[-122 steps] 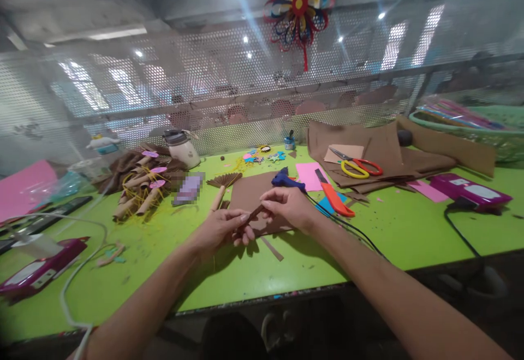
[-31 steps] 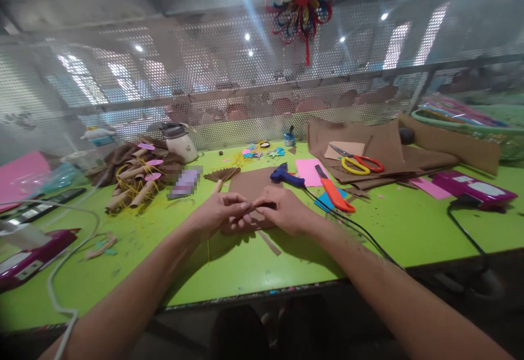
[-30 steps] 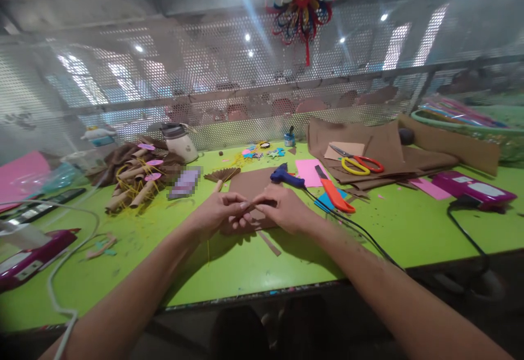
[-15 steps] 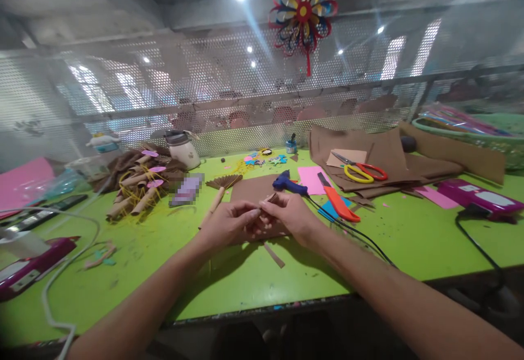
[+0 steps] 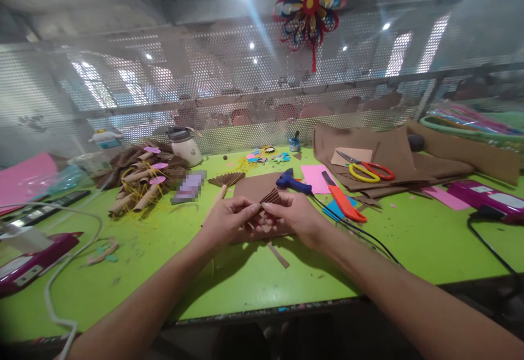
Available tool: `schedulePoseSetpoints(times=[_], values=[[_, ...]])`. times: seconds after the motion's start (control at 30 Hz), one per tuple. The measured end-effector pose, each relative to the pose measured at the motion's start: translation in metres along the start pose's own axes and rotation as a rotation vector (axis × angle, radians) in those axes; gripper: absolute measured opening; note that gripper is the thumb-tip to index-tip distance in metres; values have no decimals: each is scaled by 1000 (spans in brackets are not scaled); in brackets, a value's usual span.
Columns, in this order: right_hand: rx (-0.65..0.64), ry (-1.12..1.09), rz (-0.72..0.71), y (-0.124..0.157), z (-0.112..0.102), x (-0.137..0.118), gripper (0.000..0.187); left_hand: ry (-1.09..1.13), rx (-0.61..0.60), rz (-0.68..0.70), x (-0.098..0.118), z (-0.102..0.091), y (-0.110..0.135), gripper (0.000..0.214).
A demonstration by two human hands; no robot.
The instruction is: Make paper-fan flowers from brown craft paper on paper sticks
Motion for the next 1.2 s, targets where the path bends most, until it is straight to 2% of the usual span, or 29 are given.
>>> schedulePoseSetpoints(times=[0.13,0.23,0.37,0.47,0.6,0.73,0.93,1.03,1.2], values=[[62,128,-47,0,-7,-5,27,-64,115,91,10,-11,0,23],[51,187,-54,0,-9,-4,27,-169,203,143,13,-22,-2,27],[24,237,-67,1,-9,-4,29,-254,244,181,14,-31,-4,32],[-3,233,-43,2,-5,-2,26,-351,271,222,16,-32,-3,32],[-3,195,-15,2,-2,1,20,-495,264,334,24,-20,1,21],[23,135,36,0,-5,8,19,-472,254,382,27,-14,3,19],[-37,118,29,0,-1,11,14,-463,329,397,28,-23,4,21],[-65,109,28,2,2,10,12,-401,363,402,27,-29,6,19],[-95,77,53,4,5,9,11,-246,347,355,20,-36,3,17]])
Point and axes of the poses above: each hand's wrist, its own y-axis away from the middle knuckle, its own z-axis out of the palm, x = y × z, the point moved 9 cm from there along -y, towards the middle knuckle, and after that the axes turned 9 degrees about -z, right-handed, at the moved point
